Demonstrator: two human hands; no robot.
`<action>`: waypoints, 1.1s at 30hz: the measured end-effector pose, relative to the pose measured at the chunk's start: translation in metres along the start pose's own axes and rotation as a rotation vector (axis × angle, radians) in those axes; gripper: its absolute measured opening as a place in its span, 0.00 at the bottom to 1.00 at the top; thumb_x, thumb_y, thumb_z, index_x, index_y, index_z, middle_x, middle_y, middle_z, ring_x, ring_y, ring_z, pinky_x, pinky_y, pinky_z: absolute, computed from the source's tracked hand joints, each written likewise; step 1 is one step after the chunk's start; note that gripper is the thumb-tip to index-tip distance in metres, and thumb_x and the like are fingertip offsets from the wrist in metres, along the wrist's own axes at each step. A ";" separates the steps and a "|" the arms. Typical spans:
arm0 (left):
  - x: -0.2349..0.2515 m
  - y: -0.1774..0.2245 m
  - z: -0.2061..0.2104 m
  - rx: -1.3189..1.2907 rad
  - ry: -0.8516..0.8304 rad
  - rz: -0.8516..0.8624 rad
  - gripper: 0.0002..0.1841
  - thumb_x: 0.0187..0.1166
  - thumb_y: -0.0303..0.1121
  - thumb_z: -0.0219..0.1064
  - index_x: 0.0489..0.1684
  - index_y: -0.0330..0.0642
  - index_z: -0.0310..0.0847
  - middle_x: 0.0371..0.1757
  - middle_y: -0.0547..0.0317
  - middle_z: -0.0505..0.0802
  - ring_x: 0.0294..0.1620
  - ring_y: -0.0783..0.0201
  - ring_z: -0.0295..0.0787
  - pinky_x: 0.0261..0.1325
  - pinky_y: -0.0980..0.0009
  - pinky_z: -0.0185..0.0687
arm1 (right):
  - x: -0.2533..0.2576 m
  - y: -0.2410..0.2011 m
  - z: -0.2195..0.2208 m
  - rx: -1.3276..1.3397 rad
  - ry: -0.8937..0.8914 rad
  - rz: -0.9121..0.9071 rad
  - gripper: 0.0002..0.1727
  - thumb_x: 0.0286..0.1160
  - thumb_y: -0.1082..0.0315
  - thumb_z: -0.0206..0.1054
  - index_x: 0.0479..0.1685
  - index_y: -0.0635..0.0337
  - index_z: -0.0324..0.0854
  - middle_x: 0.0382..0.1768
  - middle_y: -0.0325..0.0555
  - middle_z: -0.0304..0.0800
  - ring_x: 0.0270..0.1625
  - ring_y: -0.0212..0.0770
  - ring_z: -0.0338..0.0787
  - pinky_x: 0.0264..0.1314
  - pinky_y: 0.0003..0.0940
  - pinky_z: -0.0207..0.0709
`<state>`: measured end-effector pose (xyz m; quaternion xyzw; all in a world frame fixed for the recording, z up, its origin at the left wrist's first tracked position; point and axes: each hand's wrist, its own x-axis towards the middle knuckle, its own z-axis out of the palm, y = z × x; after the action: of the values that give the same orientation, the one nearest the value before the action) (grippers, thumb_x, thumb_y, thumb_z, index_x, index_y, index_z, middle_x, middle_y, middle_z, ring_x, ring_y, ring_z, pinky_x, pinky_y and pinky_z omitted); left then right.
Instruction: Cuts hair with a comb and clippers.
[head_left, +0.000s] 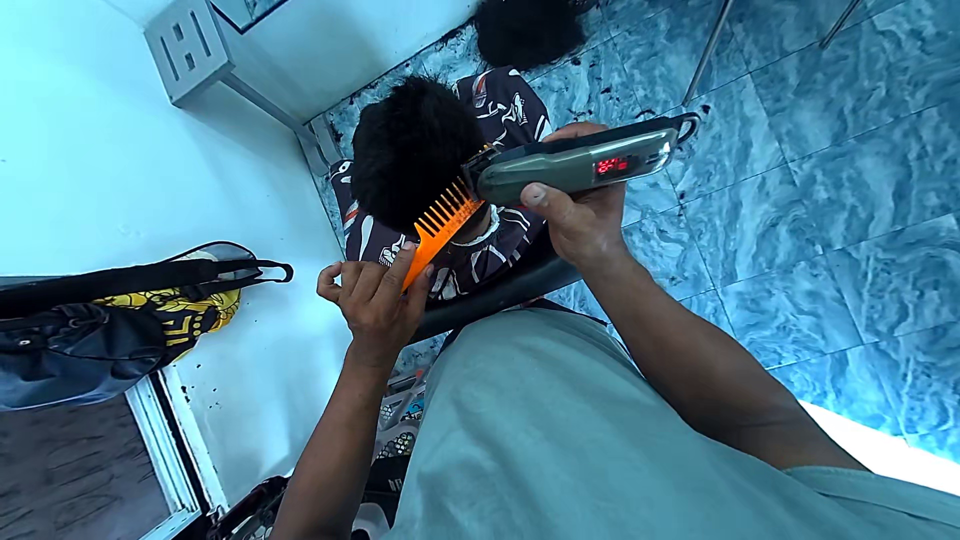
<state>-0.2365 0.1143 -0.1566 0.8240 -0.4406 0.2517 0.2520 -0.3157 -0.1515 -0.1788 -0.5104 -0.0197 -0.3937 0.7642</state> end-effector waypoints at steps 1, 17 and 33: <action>0.000 0.000 0.000 0.002 0.003 0.008 0.18 0.74 0.44 0.78 0.58 0.47 0.93 0.27 0.57 0.85 0.37 0.58 0.79 0.65 0.50 0.62 | -0.002 0.000 0.003 -0.027 -0.030 -0.004 0.29 0.58 0.74 0.85 0.61 0.64 0.78 0.52 0.46 0.90 0.53 0.42 0.93 0.58 0.43 0.91; 0.024 -0.026 -0.032 -0.328 0.172 -0.617 0.20 0.96 0.35 0.44 0.68 0.30 0.75 0.34 0.65 0.85 0.32 0.74 0.82 0.41 0.72 0.83 | -0.011 -0.025 -0.031 0.248 0.419 0.263 0.24 0.74 0.63 0.76 0.64 0.58 0.72 0.53 0.55 0.89 0.53 0.54 0.93 0.58 0.56 0.90; -0.029 0.070 0.033 0.157 -0.279 -0.162 0.18 0.79 0.48 0.72 0.62 0.53 0.92 0.36 0.59 0.92 0.40 0.59 0.84 0.59 0.53 0.68 | 0.052 -0.018 -0.084 0.107 0.100 0.464 0.31 0.65 0.65 0.84 0.65 0.59 0.71 0.51 0.50 0.91 0.48 0.52 0.95 0.47 0.54 0.94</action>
<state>-0.3041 0.0763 -0.1862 0.9009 -0.3826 0.1473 0.1425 -0.3227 -0.2512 -0.1825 -0.4400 0.1153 -0.2309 0.8601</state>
